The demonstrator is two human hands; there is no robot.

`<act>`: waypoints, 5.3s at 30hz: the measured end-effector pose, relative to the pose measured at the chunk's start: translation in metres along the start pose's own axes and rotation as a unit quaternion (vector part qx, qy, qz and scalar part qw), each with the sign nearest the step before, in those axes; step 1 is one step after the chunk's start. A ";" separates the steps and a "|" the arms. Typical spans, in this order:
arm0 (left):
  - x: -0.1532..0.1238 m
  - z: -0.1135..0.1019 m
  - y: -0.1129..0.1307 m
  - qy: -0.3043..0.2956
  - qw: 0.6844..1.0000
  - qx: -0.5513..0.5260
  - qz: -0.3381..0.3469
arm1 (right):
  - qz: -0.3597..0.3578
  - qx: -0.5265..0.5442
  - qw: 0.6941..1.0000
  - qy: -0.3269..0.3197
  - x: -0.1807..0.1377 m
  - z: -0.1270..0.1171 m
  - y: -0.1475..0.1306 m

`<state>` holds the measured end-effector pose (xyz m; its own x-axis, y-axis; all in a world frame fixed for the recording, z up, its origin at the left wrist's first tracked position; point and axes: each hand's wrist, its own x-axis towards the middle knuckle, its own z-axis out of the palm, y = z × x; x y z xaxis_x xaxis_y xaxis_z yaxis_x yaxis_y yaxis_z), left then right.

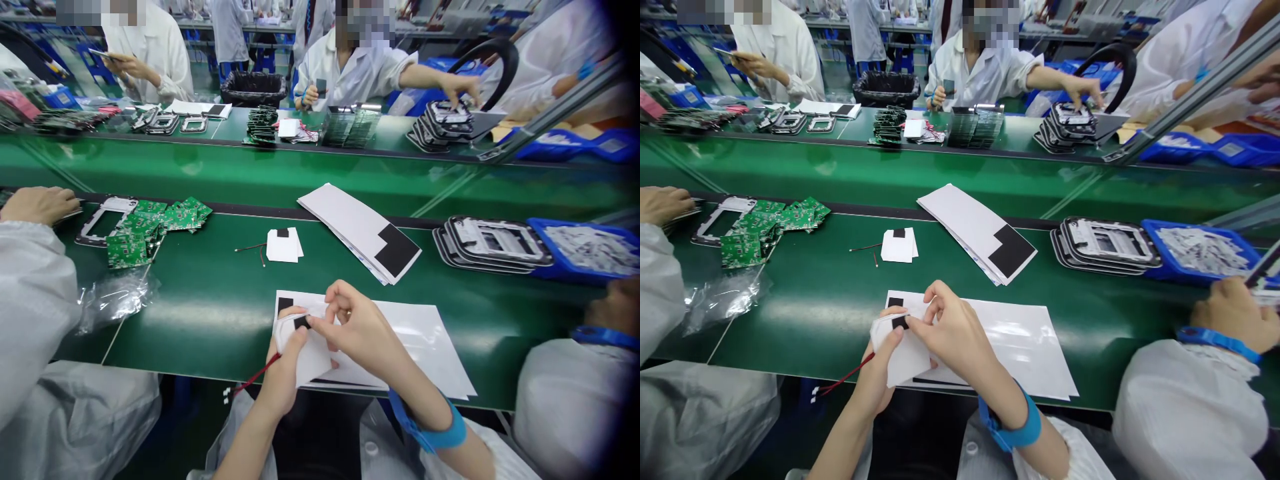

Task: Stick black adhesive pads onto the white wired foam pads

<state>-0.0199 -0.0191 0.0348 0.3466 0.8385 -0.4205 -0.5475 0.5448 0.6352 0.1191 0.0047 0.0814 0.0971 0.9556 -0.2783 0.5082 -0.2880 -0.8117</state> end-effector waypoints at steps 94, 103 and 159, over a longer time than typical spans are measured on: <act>0.018 -0.034 0.018 0.160 0.982 -0.073 0.066 | -0.007 0.190 0.966 0.174 -0.037 0.075 0.084; -0.013 -0.012 0.028 0.004 0.997 -0.069 0.016 | -0.029 0.256 0.960 0.114 -0.033 0.006 0.043; -0.047 0.003 0.013 -0.012 0.988 0.126 0.085 | 0.029 0.291 0.955 -0.042 -0.044 -0.008 -0.029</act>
<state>-0.0410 -0.0516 0.0644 0.2848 0.9165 -0.2810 -0.3931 0.3790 0.8378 0.1070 -0.0288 0.1214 0.0289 0.9358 -0.3512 -0.0599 -0.3491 -0.9352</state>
